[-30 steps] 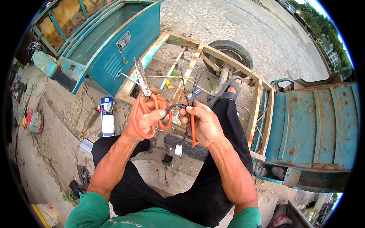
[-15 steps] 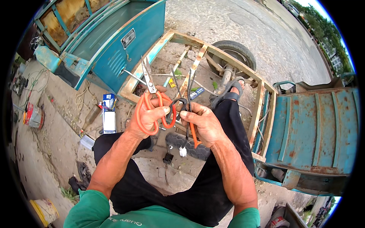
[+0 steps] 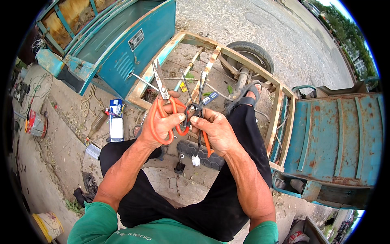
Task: The person sits on the ground and uses scissors to cut the outer insulation of a black cable, then twists the exposed wires together. The person handles the cable and scissors throughout the clip.
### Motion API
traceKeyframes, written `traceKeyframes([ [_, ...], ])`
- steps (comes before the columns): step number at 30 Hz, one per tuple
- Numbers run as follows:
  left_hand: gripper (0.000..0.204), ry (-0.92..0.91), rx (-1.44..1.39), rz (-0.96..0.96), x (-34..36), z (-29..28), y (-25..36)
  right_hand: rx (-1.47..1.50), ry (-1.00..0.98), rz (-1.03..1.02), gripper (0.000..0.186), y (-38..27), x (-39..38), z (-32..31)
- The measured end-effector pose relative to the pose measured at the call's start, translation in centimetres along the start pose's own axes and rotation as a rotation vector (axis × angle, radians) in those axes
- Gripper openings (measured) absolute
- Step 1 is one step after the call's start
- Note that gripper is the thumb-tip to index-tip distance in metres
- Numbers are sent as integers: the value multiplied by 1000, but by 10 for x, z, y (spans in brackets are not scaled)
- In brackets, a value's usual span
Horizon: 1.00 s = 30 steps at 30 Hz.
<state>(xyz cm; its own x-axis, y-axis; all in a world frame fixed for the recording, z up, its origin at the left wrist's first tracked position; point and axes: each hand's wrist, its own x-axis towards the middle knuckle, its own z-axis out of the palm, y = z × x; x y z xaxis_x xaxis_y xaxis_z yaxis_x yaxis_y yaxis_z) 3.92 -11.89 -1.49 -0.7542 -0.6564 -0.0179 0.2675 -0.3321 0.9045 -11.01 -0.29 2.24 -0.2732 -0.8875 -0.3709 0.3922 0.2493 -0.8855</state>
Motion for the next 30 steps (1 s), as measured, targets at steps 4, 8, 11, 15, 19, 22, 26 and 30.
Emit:
traceKeyframes([
  [4, 58, 17, 14, 13, -2, 4, 2, 28, 1, -5, 16, 1, -2, 2],
  [8, 57, 42, 11, 41, -2, 7, 0, 71, 10, -44, 18, 10, -1, 6],
  [11, 57, 74, 70, 88, -4, 11, 2, 148, 29, -29, 18, 11, -1, 12],
  [15, 58, 103, 135, 179, -5, 14, -3, 198, -18, 13, 18, 15, 3, 7],
  [19, 58, 115, 116, 210, -9, 17, -2, 290, -74, 13, 20, 18, 4, 2],
  [22, 59, 104, 70, 202, -10, 18, -2, 300, -71, -6, 21, 18, 3, 4],
  [26, 63, 86, 46, 226, -10, 15, -7, 210, -84, -51, 23, 18, 2, 4],
  [30, 66, 69, 77, 249, -9, 11, -9, 91, -57, -123, 24, 15, -2, 10],
])
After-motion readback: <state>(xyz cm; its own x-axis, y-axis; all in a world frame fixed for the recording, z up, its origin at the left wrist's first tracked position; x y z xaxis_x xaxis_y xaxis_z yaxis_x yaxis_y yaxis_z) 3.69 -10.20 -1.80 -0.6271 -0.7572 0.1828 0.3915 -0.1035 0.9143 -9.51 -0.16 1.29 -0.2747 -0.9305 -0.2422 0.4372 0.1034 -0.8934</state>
